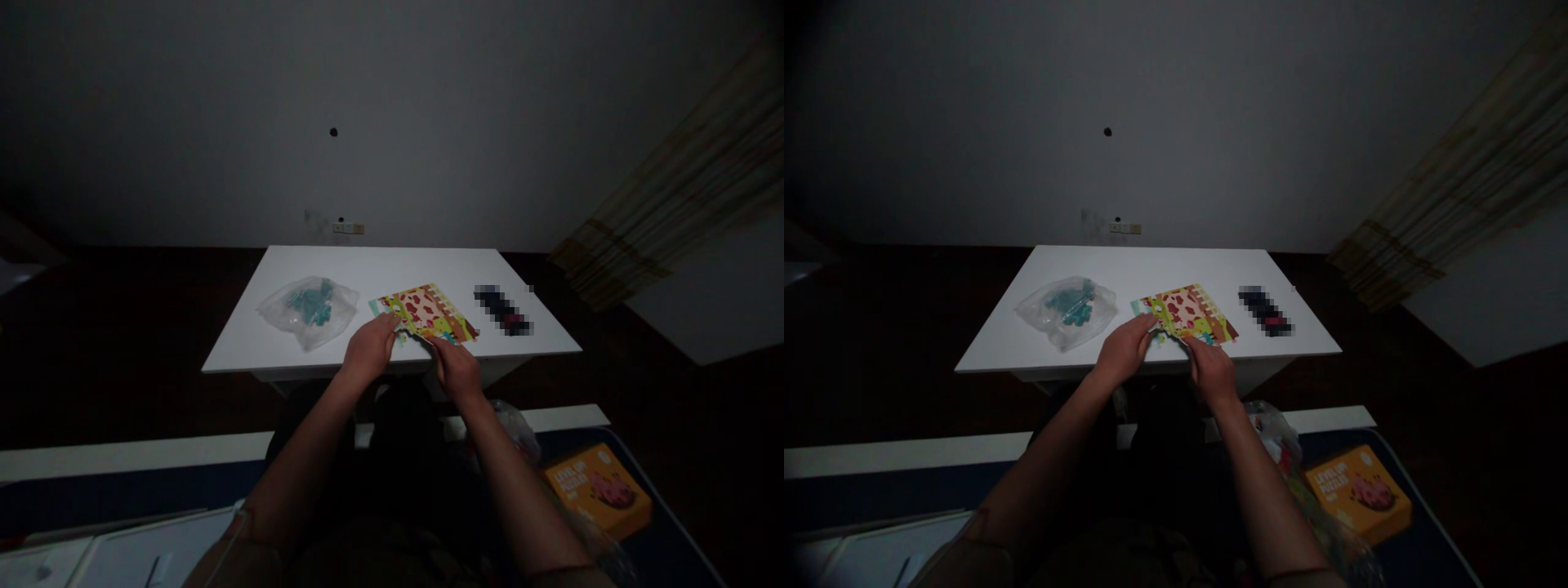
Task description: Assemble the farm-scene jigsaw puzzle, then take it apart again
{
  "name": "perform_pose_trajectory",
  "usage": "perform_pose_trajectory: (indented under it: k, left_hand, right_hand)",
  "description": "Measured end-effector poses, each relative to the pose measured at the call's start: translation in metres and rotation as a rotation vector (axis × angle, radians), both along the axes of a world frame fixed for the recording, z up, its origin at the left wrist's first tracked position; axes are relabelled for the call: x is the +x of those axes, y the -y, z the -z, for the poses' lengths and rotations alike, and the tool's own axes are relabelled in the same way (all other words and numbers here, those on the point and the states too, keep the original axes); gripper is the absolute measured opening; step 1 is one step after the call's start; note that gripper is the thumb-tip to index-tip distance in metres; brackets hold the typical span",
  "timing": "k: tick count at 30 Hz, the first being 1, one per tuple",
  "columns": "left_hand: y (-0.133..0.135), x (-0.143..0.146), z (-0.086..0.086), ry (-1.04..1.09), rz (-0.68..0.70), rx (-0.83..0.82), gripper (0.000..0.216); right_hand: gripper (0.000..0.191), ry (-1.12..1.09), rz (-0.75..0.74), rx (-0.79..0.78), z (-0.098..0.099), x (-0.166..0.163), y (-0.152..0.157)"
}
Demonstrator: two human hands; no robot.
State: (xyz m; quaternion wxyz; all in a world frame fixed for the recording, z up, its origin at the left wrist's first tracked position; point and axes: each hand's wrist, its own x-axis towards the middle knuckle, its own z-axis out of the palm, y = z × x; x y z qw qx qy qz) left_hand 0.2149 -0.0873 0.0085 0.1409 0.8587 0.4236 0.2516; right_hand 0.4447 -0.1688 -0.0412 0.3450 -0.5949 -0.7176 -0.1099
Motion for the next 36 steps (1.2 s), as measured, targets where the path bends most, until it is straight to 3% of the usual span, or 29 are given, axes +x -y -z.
perform_pose_trajectory:
  k: [3,9,16,19,26,31,36]
  left_hand:
    - [-0.005,0.004,0.006,-0.065,0.083,0.066,0.047]
    - [-0.003,0.007,0.000,-0.144,0.111,0.040,0.046]
    - [0.001,0.005,-0.006,-0.211,0.100,0.058,0.044]
    - [0.007,0.004,-0.004,-0.250,0.087,0.080,0.043]
    - [0.023,0.000,0.007,-0.316,0.080,0.178,0.048]
    - [0.022,-0.007,0.014,-0.330,0.123,0.182,0.042]
    - [0.020,-0.010,0.010,-0.250,0.153,0.124,0.036]
  right_hand:
    - [0.037,-0.014,0.034,-0.026,-0.003,-0.002,-0.002]
    - [0.034,0.020,-0.077,-0.099,-0.014,-0.009,-0.007]
    - [0.035,-0.200,0.027,-0.107,-0.027,-0.014,-0.021]
    - [0.041,-0.175,-0.059,-0.087,-0.028,-0.015,-0.022]
    - [0.046,0.043,-0.211,-0.217,-0.024,-0.022,-0.019]
    - [0.045,0.030,-0.258,-0.189,-0.027,-0.015,-0.016]
    - [0.042,-0.040,-0.265,-0.186,-0.025,-0.011,-0.014]
